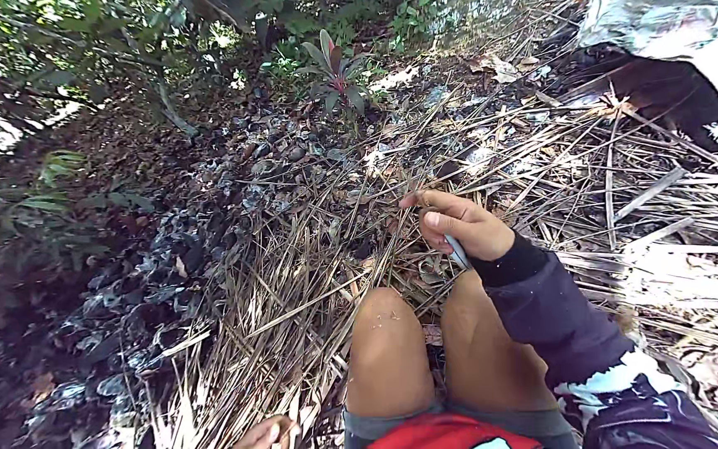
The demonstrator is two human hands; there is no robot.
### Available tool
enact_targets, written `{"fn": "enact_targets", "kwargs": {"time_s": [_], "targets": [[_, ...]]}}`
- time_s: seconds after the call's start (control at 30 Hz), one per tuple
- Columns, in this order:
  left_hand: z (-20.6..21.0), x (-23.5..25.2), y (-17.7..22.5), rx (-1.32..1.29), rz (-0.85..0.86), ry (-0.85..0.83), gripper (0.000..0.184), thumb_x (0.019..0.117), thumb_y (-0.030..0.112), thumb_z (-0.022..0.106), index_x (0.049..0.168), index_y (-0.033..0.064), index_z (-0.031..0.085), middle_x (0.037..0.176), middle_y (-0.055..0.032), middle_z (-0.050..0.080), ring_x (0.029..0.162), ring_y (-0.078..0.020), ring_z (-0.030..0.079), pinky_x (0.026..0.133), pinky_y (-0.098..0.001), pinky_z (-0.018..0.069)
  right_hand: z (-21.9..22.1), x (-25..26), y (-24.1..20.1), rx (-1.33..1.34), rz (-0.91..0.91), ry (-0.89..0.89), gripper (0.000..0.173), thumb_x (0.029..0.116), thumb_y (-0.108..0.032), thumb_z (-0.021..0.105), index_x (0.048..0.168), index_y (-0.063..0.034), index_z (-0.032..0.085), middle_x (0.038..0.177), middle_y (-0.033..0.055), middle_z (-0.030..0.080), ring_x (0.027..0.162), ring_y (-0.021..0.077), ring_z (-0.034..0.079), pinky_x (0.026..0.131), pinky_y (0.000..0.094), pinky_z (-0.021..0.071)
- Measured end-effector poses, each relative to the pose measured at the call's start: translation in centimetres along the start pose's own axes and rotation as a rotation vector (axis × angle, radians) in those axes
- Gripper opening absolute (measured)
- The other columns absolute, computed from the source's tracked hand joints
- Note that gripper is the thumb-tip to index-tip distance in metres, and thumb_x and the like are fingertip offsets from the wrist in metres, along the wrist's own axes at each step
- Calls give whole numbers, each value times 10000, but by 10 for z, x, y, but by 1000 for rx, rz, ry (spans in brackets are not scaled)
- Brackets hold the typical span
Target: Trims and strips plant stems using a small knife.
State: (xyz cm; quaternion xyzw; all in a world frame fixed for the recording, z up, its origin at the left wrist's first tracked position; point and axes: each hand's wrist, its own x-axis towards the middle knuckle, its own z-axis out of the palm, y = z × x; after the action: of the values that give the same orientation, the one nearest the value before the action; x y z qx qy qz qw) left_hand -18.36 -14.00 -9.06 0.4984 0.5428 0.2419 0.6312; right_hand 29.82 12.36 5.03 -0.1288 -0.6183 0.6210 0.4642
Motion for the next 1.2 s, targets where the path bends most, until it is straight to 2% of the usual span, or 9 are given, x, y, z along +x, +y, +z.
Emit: {"fn": "enact_targets", "kwargs": {"time_s": [0.07,0.17,0.33,0.4,0.47,0.53,0.67,0.87,1.2], "targets": [[22,35,32,17,95,-126,641,966,699,472,1213,167,730,889,71,746,777,-15,681,777,-230,566,7,-6,3,-12,33,32,356,1010,-195,488,1330,-61,570,608,-100,485,466,-24,446,457,137,410],[68,93,107,-12,319,-225,638,987,675,451,1306,176,688,928,63,758,795,-10,697,773,-213,576,14,-17,3,-18,72,36,357,1009,-222,523,1331,-80,588,619,-98,508,483,-25,460,472,137,417],[144,147,227,-12,468,-100,544,1019,507,547,1300,47,624,872,102,721,719,-23,685,681,-220,593,26,-35,0,-74,171,27,349,997,-186,522,1318,-74,597,672,-105,540,527,-46,465,507,122,408],[165,157,252,-7,496,-39,383,1059,327,500,1228,6,622,781,130,664,610,31,603,571,-148,525,28,-41,0,-81,197,11,331,1004,-189,518,1303,-75,601,693,-120,539,543,-59,464,514,112,407],[177,165,261,-39,520,18,230,1039,155,461,1046,55,668,644,174,553,513,88,464,484,-90,387,25,-46,-4,-86,196,9,331,1009,-188,515,1302,-64,605,692,-130,536,546,-67,460,515,111,400],[178,169,258,-80,526,-21,203,1021,147,492,940,137,678,588,206,493,486,101,418,473,-91,351,17,-49,-15,-111,152,30,343,1006,-197,513,1305,-59,608,690,-126,532,541,-72,448,506,109,389],[169,166,251,-271,368,-240,155,1007,263,595,899,218,696,536,206,456,447,87,419,440,-106,352,-6,-48,-35,-155,20,65,305,1017,-258,526,1249,-82,616,658,-114,521,504,-56,452,474,118,405],[160,159,250,-570,119,-554,135,975,293,678,880,201,708,522,173,468,427,66,452,415,-111,369,-14,-46,-41,-143,-54,45,261,1014,-223,538,1208,-73,626,652,-99,527,490,-51,460,455,112,404],[160,159,246,-747,6,-781,148,991,265,653,877,184,699,539,158,498,440,61,480,424,-104,386,-27,-40,-66,-252,-190,5,249,1029,-264,544,1208,-109,620,732,-162,558,584,-85,475,522,106,405]]}}
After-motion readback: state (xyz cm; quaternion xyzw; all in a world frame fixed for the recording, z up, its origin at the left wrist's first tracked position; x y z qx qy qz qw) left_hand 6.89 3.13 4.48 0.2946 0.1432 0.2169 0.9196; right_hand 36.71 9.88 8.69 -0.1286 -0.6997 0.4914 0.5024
